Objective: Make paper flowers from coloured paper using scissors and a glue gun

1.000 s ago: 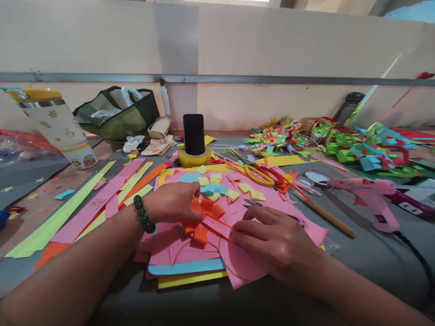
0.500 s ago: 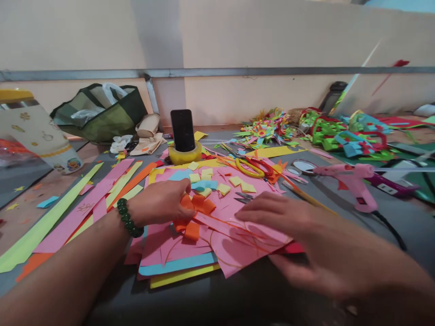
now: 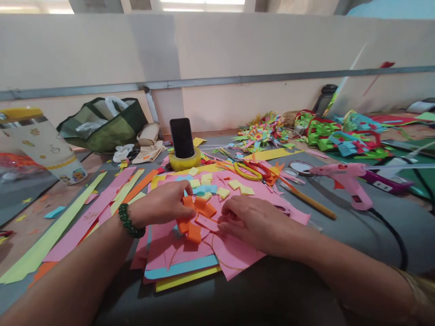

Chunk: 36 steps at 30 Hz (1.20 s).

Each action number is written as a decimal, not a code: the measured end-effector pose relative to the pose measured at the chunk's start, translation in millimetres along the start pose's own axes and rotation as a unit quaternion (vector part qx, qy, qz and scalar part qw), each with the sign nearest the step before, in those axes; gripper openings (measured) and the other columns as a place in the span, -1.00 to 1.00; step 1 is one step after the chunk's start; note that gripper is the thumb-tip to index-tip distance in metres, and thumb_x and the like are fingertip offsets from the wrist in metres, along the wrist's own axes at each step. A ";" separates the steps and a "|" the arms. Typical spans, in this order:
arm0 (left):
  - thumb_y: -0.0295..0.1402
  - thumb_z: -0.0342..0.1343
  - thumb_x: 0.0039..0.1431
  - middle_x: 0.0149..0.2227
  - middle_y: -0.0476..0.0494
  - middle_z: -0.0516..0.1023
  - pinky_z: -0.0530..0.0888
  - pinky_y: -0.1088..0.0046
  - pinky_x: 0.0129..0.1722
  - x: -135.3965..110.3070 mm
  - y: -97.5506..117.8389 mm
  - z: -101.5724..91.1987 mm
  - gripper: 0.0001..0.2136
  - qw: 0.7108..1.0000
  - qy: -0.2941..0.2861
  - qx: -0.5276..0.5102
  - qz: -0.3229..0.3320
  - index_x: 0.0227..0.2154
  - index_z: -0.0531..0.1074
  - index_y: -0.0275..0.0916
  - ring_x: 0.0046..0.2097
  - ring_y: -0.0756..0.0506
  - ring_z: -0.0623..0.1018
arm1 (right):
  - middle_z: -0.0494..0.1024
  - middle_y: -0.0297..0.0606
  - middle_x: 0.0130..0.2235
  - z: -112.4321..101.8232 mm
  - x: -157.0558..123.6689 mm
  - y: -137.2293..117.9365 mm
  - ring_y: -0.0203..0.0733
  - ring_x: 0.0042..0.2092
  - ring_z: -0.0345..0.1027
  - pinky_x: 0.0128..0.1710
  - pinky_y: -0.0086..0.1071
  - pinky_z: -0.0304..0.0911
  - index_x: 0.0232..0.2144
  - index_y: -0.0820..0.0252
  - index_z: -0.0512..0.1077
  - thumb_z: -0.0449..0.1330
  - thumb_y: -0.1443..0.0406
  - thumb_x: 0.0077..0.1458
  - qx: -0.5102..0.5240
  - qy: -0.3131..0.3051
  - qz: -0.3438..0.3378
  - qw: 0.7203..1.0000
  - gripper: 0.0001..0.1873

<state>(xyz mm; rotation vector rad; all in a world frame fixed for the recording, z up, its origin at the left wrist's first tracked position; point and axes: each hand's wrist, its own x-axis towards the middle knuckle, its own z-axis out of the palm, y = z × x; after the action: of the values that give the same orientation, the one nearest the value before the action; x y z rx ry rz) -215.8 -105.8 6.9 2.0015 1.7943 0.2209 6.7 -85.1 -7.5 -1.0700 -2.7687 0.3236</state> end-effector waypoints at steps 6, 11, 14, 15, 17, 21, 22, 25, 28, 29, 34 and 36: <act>-0.36 0.09 -0.11 -0.49 0.05 0.35 0.24 0.49 -0.51 2.7 1.8 0.6 -0.83 0.997 -0.007 -0.077 0.031 -0.37 0.32 -0.21 -0.45 -0.02 0.37 | 0.49 -0.32 -0.38 6.5 5.8 5.4 -0.22 -0.34 0.33 -0.43 -0.43 0.11 -0.39 0.15 0.45 0.27 0.17 0.01 0.045 -0.001 0.027 0.999 -0.82; -0.41 0.05 -0.08 -0.53 0.12 0.30 0.24 0.51 -0.53 5.7 1.0 7.3 -0.75 0.995 -0.016 -0.097 0.034 -0.26 0.25 -0.19 -0.49 0.00 0.35 | 0.52 -0.29 -0.36 6.2 5.2 -0.9 -0.19 -0.33 0.37 -0.42 -0.41 0.09 -0.39 0.16 0.48 0.26 0.18 0.03 0.030 -0.006 0.044 0.999 -0.84; -0.41 0.05 -0.06 -0.54 0.14 0.30 0.21 0.53 -0.55 4.7 0.1 6.6 -0.73 0.993 -0.012 -0.109 0.047 -0.23 0.21 -0.18 -0.49 0.00 0.36 | 0.52 -0.29 -0.37 5.2 6.0 -2.0 -0.22 -0.36 0.37 -0.44 -0.42 0.07 -0.39 0.17 0.47 0.24 0.22 0.06 0.023 -0.017 0.038 0.999 -0.88; -0.41 0.04 -0.06 -0.54 0.14 0.29 0.20 0.53 -0.56 4.0 -0.3 5.8 -0.72 0.992 -0.009 -0.115 0.056 -0.22 0.21 -0.17 -0.49 0.01 0.35 | 0.51 -0.30 -0.38 5.4 6.3 -1.7 -0.23 -0.36 0.36 -0.45 -0.43 0.06 -0.39 0.17 0.46 0.24 0.24 0.05 0.024 -0.017 0.031 0.999 -0.89; -0.43 0.03 -0.05 -0.51 0.13 0.29 0.19 0.54 -0.56 2.7 -0.7 4.1 -0.71 0.989 -0.004 -0.127 0.074 -0.21 0.20 -0.17 -0.50 0.02 0.34 | 0.49 -0.34 -0.40 6.6 6.3 -0.7 -0.26 -0.40 0.32 -0.49 -0.45 0.00 -0.42 0.16 0.43 0.25 0.25 0.02 0.017 -0.004 0.028 0.999 -0.90; -0.45 0.02 -0.07 -0.46 0.10 0.33 0.24 0.53 -0.52 2.1 0.0 2.1 -0.67 0.990 -0.016 -0.123 0.064 -0.17 0.21 -0.19 -0.46 0.01 0.36 | 0.44 -0.34 -0.39 10.6 1.6 0.3 -0.26 -0.39 0.24 -0.48 -0.43 -0.05 -0.41 0.16 0.42 0.24 0.30 0.04 -0.047 0.062 -0.003 0.997 -0.94; -0.45 0.02 -0.07 -0.45 0.09 0.34 0.25 0.53 -0.52 2.3 0.4 2.1 -0.66 0.991 -0.022 -0.120 0.056 -0.15 0.20 -0.19 -0.45 0.01 0.37 | 0.42 -0.32 -0.37 11.7 0.0 0.4 -0.25 -0.37 0.24 -0.45 -0.42 -0.05 -0.35 0.13 0.44 0.21 0.33 0.08 -0.070 0.070 -0.042 0.994 -0.97; -0.44 0.03 -0.06 -0.47 0.09 0.34 0.27 0.52 -0.51 2.8 0.9 3.1 -0.63 0.993 -0.030 -0.109 0.043 -0.11 0.20 -0.21 -0.44 -0.01 0.38 | 0.37 -0.27 -0.33 14.8 -2.8 1.1 -0.20 -0.31 0.20 -0.41 -0.40 -0.04 -0.11 -0.01 0.43 0.12 0.38 0.17 -0.135 0.066 -0.157 0.976 -0.74; -0.44 0.03 -0.08 -0.45 0.07 0.34 0.27 0.52 -0.52 2.9 0.2 6.1 -0.52 0.994 -0.018 -0.090 0.055 -0.01 0.17 -0.22 -0.44 -0.02 0.38 | 0.35 -0.25 -0.33 15.4 -1.0 2.4 -0.20 -0.32 0.17 -0.40 -0.37 -0.04 -0.05 -0.03 0.41 0.10 0.36 0.21 -0.160 0.045 -0.188 0.968 -0.72; -0.45 0.04 -0.09 -0.44 0.06 0.34 0.27 0.52 -0.53 2.9 -0.2 7.4 -0.47 0.994 -0.010 -0.082 0.066 0.03 0.16 -0.22 -0.44 -0.02 0.38 | 0.34 -0.25 -0.32 14.6 0.3 2.8 -0.20 -0.33 0.16 -0.40 -0.36 -0.04 -0.07 -0.01 0.43 0.10 0.35 0.21 -0.164 0.038 -0.192 0.967 -0.74; -0.47 0.05 -0.07 -0.50 0.09 0.28 0.23 0.52 -0.55 3.1 -1.7 13.2 -0.30 0.993 0.009 -0.056 0.108 0.21 0.03 -0.23 -0.49 -0.01 0.32 | 0.33 -0.26 -0.33 5.8 8.5 3.4 -0.22 -0.36 0.13 -0.42 -0.35 -0.10 -0.13 0.00 0.45 0.08 0.34 0.23 -0.171 0.000 -0.204 0.964 -0.78; -0.48 0.04 -0.05 -0.52 0.10 0.27 0.22 0.52 -0.54 2.4 -1.3 14.2 -0.25 0.992 0.006 -0.046 0.116 0.26 -0.07 -0.24 -0.50 0.00 0.31 | 0.31 -0.27 -0.34 2.1 12.0 4.2 -0.22 -0.36 0.12 -0.44 -0.34 -0.15 -0.14 0.01 0.45 0.06 0.32 0.25 -0.172 -0.020 -0.214 0.961 -0.79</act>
<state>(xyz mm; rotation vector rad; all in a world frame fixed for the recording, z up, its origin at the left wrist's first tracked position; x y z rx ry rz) -210.9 -106.5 -6.7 2.1439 1.5251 0.3805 0.1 -74.3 -9.7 -0.4857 -3.0605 -0.2018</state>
